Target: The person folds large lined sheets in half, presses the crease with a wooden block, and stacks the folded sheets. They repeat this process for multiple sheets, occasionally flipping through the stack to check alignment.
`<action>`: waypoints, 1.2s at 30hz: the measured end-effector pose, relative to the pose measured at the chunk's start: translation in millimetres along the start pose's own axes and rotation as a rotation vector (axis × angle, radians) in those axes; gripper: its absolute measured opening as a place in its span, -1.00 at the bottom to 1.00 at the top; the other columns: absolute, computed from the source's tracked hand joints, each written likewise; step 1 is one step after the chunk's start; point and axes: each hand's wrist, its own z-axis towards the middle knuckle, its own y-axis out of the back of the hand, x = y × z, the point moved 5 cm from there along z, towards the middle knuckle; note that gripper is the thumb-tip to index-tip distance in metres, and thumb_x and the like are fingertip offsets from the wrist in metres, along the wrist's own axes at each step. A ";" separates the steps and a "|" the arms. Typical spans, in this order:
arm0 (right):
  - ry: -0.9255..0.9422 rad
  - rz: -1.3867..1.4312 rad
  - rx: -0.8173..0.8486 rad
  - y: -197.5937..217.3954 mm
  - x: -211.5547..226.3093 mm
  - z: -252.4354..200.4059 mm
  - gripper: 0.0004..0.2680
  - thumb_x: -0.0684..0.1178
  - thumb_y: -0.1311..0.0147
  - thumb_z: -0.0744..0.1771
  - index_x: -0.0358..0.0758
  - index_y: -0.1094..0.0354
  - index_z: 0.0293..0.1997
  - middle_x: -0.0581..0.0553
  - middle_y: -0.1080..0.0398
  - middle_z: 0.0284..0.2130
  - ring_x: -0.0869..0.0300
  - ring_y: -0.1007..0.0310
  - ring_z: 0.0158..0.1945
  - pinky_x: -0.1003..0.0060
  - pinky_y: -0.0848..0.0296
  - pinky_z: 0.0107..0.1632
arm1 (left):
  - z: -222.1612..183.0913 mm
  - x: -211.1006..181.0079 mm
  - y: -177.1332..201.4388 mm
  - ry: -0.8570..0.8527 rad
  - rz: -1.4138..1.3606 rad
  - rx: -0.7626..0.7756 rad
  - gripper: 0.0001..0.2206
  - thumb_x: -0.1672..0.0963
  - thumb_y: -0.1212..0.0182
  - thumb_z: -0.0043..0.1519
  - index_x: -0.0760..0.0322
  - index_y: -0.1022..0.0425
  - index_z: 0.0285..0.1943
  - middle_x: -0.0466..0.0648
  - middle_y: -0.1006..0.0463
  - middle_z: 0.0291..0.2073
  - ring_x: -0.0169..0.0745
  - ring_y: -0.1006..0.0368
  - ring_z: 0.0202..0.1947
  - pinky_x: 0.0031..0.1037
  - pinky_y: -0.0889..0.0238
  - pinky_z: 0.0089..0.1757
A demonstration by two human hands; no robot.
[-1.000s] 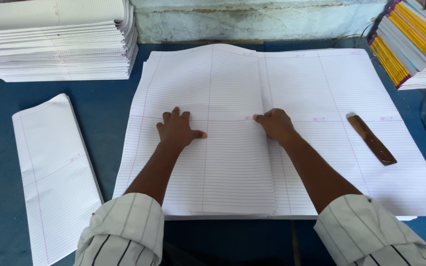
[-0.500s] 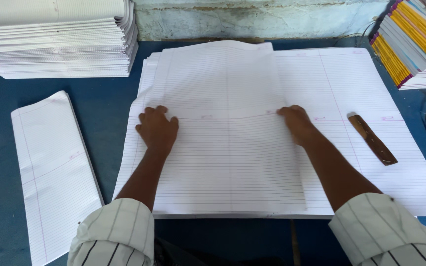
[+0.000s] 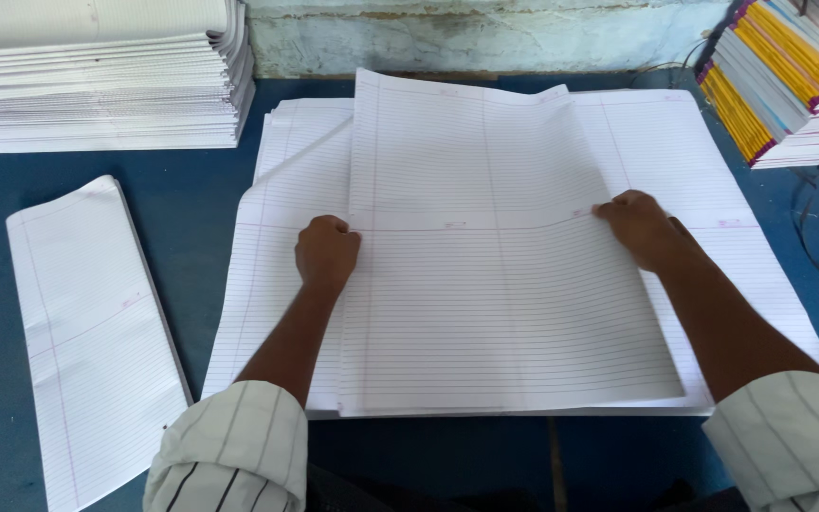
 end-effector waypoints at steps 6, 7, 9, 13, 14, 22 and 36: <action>0.013 -0.034 -0.038 39.9 2.3 -11.1 -0.63 -0.02 -0.14 0.36 -0.43 -0.29 0.27 -0.49 -0.49 -0.04 -0.16 -0.56 -0.03 0.09 -0.48 0.10 | -13.7 -29.1 -22.5 0.011 -0.013 0.073 -0.79 0.08 -0.39 0.15 0.22 -0.68 -0.11 -0.02 -0.70 -0.23 -0.10 -0.62 -0.19 -0.25 -0.48 -0.14; 0.032 -0.008 -0.013 46.9 2.8 -14.2 -0.63 -0.06 -0.16 0.34 -0.44 -0.31 0.26 -0.49 -0.49 -0.06 -0.16 -0.57 -0.05 0.10 -0.48 0.09 | -15.5 -33.9 -26.0 0.009 -0.026 0.077 -0.78 0.07 -0.41 0.14 0.22 -0.67 -0.11 -0.01 -0.70 -0.23 -0.10 -0.62 -0.19 -0.26 -0.49 -0.14; 0.066 0.019 0.022 53.3 6.0 -19.1 -0.62 -0.11 -0.19 0.30 -0.43 -0.32 0.25 -0.46 -0.50 -0.07 -0.16 -0.57 -0.05 0.10 -0.50 0.05 | -19.5 -42.2 -33.3 0.002 -0.051 0.080 -0.78 0.07 -0.43 0.12 0.22 -0.67 -0.13 -0.01 -0.70 -0.24 -0.11 -0.62 -0.20 -0.27 -0.48 -0.15; 0.125 -0.005 0.064 61.0 21.0 -24.6 -0.58 -0.10 -0.22 0.27 -0.40 -0.31 0.26 -0.41 -0.51 -0.07 -0.14 -0.58 -0.05 0.08 -0.53 0.01 | -25.9 -53.8 -46.3 0.007 -0.079 0.108 -0.81 0.09 -0.44 0.11 0.22 -0.68 -0.16 -0.03 -0.71 -0.29 -0.13 -0.63 -0.25 -0.31 -0.47 -0.16; 0.138 -0.018 0.074 60.6 24.6 -26.9 -0.57 -0.08 -0.23 0.27 -0.40 -0.31 0.27 -0.42 -0.51 -0.07 -0.14 -0.58 -0.05 0.08 -0.53 0.02 | -27.1 -55.5 -49.0 0.014 -0.083 0.124 -0.82 0.09 -0.43 0.11 0.22 -0.68 -0.17 -0.03 -0.71 -0.30 -0.14 -0.64 -0.26 -0.32 -0.48 -0.17; 0.131 -0.065 0.137 24.2 44.6 -45.1 -0.44 0.12 -0.26 0.21 -0.20 -0.23 0.35 -0.41 -0.44 0.11 -0.15 -0.43 0.18 -0.03 -0.54 0.04 | -33.4 -56.2 -51.4 0.020 -0.109 0.102 -0.86 0.13 -0.42 0.11 0.23 -0.66 -0.20 -0.04 -0.70 -0.34 -0.17 -0.63 -0.30 -0.33 -0.48 -0.22; 0.267 -0.329 -0.024 -4.6 45.2 -44.9 -0.35 0.37 -0.30 0.20 -0.19 -0.25 0.35 -0.47 -0.30 0.23 -0.24 -0.41 0.23 -0.11 -0.44 0.18 | -42.1 -61.7 -55.0 0.001 -0.047 0.115 -0.82 0.06 -0.45 0.09 0.14 -0.67 -0.20 -0.15 -0.69 -0.32 -0.24 -0.60 -0.28 -0.33 -0.43 -0.22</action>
